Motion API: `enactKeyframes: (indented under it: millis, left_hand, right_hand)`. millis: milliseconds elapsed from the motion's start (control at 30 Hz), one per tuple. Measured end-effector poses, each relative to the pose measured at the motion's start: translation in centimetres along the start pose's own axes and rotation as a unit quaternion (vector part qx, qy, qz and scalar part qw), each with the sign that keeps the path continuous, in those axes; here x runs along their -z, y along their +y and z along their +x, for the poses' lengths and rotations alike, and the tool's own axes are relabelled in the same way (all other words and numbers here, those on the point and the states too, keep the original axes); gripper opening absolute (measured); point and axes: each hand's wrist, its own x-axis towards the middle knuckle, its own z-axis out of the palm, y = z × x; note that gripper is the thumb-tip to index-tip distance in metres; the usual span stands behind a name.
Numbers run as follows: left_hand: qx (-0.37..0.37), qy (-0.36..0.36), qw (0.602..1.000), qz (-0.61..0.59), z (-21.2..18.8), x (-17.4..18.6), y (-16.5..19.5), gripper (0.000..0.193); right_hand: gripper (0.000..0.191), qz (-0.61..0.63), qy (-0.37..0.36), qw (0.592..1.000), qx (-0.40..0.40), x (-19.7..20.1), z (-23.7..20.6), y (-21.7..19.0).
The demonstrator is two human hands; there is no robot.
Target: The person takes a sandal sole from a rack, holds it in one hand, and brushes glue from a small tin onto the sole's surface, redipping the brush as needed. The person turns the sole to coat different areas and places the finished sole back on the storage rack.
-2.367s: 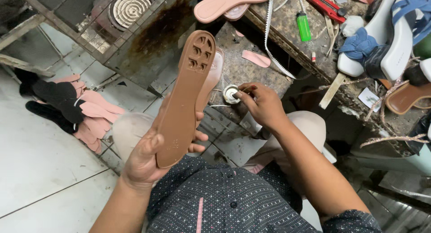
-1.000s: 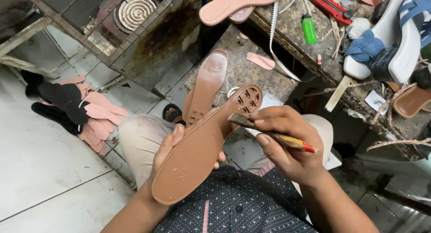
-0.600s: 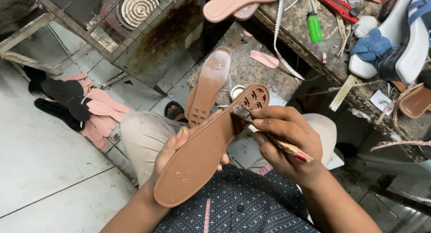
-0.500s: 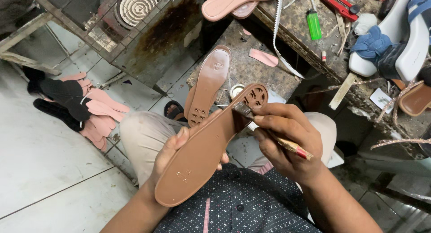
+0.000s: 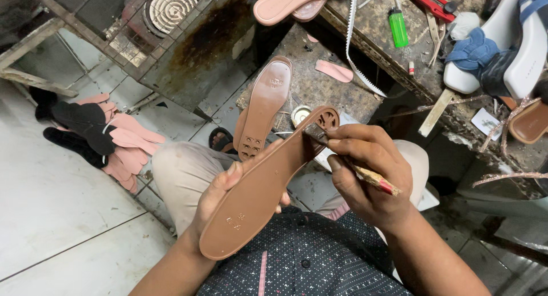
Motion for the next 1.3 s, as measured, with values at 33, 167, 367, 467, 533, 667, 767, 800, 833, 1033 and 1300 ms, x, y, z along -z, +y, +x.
enactKeyframes:
  millis: [33, 167, 367, 467, 533, 667, 767, 800, 833, 1033, 1300]
  left_hand:
    - [0.005, 0.002, 1.0, -0.007, 0.0, 0.1, 0.0, 0.082]
    - [0.021, 0.006, 0.999, -0.033, 0.4, 0.5, -0.1, 0.083]
    - [0.035, -0.004, 0.996, -0.08, 0.5, 1.1, -0.4, 0.082]
    - [0.045, -0.005, 0.995, -0.084, 0.6, 1.2, -0.4, 0.08]
    - [0.045, 0.007, 0.993, -0.104, 0.4, 0.9, -0.5, 0.078]
    - [0.033, 0.027, 0.994, -0.103, 0.1, -0.1, -0.6, 0.077]
    - [0.037, 0.046, 0.996, -0.06, 0.6, -0.5, -0.4, 0.078]
    - [0.04, 0.055, 0.996, -0.05, 0.7, -0.5, -0.3, 0.078]
    - [0.032, 0.037, 0.998, -0.031, 0.7, -0.6, -0.2, 0.078]
    - [0.014, 0.041, 0.997, 0.064, 0.9, -1.2, 0.0, 0.081]
    - [0.016, -0.011, 0.998, 0.065, 1.5, -1.0, -0.1, 0.074]
  right_hand:
    - [0.021, -0.001, 0.0, 1.0, 0.0, 0.0, 0.0, 0.0]
    - [0.021, 0.011, -0.01, 1.0, 0.007, -0.2, 0.1, -0.1]
    - [0.024, 0.038, -0.034, 0.999, 0.011, -0.6, 0.0, -0.8]
    - [0.025, 0.044, -0.041, 0.998, 0.018, -1.1, -0.3, -1.1]
    - [0.026, 0.043, -0.051, 0.997, 0.034, -1.4, -0.5, -1.2]
    - [0.025, 0.081, -0.062, 0.994, 0.044, -2.0, -1.2, -1.2]
    - [0.022, 0.055, 0.005, 0.998, 0.001, -2.3, -1.4, -0.6]
    - [0.022, 0.045, 0.042, 0.998, -0.014, -2.3, -1.4, -0.2]
    - [0.022, 0.036, 0.079, 0.996, -0.03, -2.3, -1.4, 0.2]
    - [0.02, -0.015, 0.096, 0.993, -0.061, -2.0, -1.2, 1.0]
    - [0.02, -0.043, 0.05, 0.998, -0.011, -2.4, -0.3, -0.7]
